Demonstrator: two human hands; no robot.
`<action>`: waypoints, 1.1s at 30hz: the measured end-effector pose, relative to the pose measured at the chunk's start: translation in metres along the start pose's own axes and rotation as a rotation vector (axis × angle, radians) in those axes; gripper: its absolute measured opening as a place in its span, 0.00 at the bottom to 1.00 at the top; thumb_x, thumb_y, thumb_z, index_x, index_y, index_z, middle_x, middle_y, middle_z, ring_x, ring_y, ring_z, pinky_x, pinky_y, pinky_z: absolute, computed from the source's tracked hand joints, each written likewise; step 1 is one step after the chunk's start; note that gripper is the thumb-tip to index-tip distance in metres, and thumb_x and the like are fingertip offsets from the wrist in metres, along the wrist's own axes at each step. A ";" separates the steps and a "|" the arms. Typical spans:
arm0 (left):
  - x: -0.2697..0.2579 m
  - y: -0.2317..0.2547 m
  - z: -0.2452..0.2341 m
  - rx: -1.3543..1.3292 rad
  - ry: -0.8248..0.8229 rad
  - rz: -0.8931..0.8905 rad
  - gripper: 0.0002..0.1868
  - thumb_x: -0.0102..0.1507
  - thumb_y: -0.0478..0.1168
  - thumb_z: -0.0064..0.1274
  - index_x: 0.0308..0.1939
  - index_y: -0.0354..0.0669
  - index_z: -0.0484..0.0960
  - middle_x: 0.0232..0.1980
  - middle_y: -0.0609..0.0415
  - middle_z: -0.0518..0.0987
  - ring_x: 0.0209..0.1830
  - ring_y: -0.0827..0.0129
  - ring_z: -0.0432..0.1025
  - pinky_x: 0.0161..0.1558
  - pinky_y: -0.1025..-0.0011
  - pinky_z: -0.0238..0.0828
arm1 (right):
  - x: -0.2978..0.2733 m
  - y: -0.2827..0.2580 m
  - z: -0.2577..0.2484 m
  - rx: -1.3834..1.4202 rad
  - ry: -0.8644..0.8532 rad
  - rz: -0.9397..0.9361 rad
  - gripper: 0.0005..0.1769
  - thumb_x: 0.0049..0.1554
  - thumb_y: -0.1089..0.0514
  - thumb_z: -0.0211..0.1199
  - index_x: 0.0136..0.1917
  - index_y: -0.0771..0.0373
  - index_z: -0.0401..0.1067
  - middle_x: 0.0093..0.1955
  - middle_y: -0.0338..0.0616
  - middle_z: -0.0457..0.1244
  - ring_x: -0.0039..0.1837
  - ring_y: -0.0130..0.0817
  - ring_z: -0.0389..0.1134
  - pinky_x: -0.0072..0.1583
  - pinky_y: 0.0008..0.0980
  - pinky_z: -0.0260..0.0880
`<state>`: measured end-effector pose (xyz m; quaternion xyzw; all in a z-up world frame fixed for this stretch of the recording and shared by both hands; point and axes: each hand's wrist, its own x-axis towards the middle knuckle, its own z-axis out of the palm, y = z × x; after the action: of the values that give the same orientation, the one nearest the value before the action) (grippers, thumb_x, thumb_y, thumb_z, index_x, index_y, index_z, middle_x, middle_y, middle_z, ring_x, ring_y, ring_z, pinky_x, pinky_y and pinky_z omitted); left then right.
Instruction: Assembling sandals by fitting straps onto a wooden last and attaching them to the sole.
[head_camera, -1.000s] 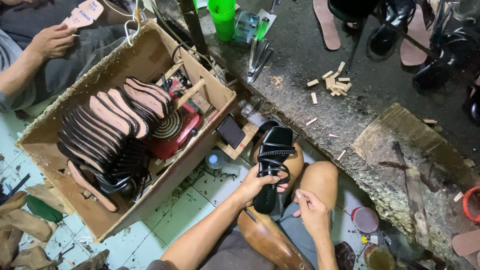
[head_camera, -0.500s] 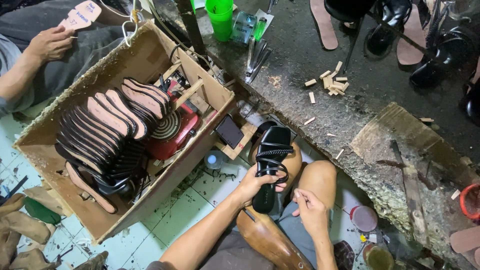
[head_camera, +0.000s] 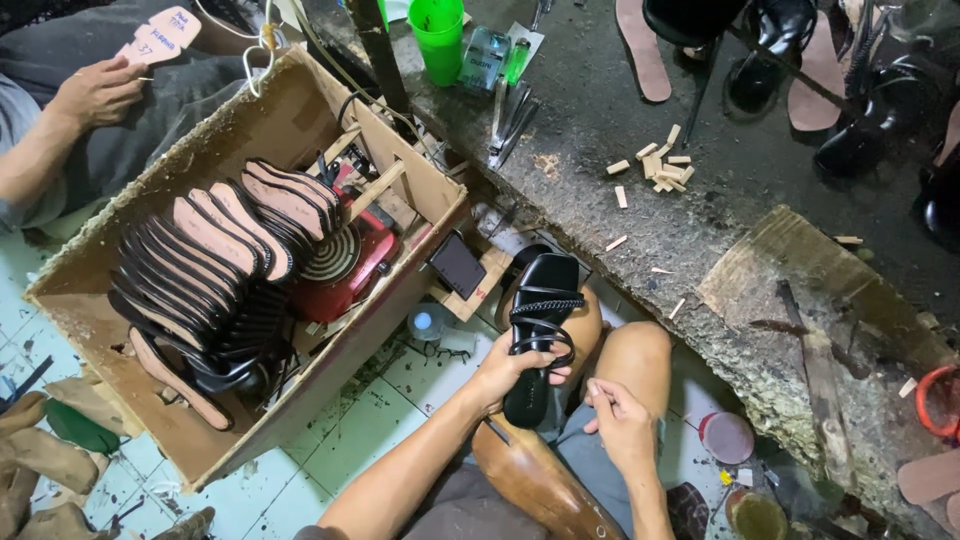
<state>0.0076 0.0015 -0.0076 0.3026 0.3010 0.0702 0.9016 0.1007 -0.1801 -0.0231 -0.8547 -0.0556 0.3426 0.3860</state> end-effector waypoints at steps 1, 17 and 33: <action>0.002 -0.001 -0.002 0.000 0.000 0.001 0.18 0.58 0.27 0.54 0.51 0.24 0.72 0.52 0.34 0.80 0.42 0.45 0.79 0.48 0.54 0.82 | -0.001 -0.004 0.000 0.000 0.000 -0.001 0.14 0.59 0.52 0.61 0.55 0.56 0.80 0.44 0.40 0.73 0.31 0.31 0.72 0.27 0.24 0.62; 0.000 0.003 0.001 -0.004 -0.003 0.000 0.21 0.57 0.27 0.55 0.54 0.25 0.71 0.52 0.34 0.80 0.43 0.45 0.79 0.48 0.54 0.82 | -0.002 -0.011 -0.002 -0.010 0.007 0.016 0.14 0.58 0.51 0.61 0.54 0.55 0.81 0.43 0.40 0.73 0.30 0.29 0.71 0.28 0.24 0.64; -0.022 0.022 0.023 -0.092 -0.119 0.201 0.30 0.47 0.17 0.57 0.52 0.36 0.71 0.50 0.31 0.81 0.43 0.46 0.80 0.47 0.51 0.81 | -0.021 -0.005 -0.013 0.241 -0.323 -0.198 0.19 0.63 0.54 0.54 0.61 0.66 0.74 0.47 0.62 0.72 0.35 0.44 0.74 0.31 0.32 0.74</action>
<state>0.0043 0.0007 0.0314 0.2932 0.2118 0.1557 0.9192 0.0939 -0.1928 -0.0023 -0.7267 -0.1591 0.4396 0.5034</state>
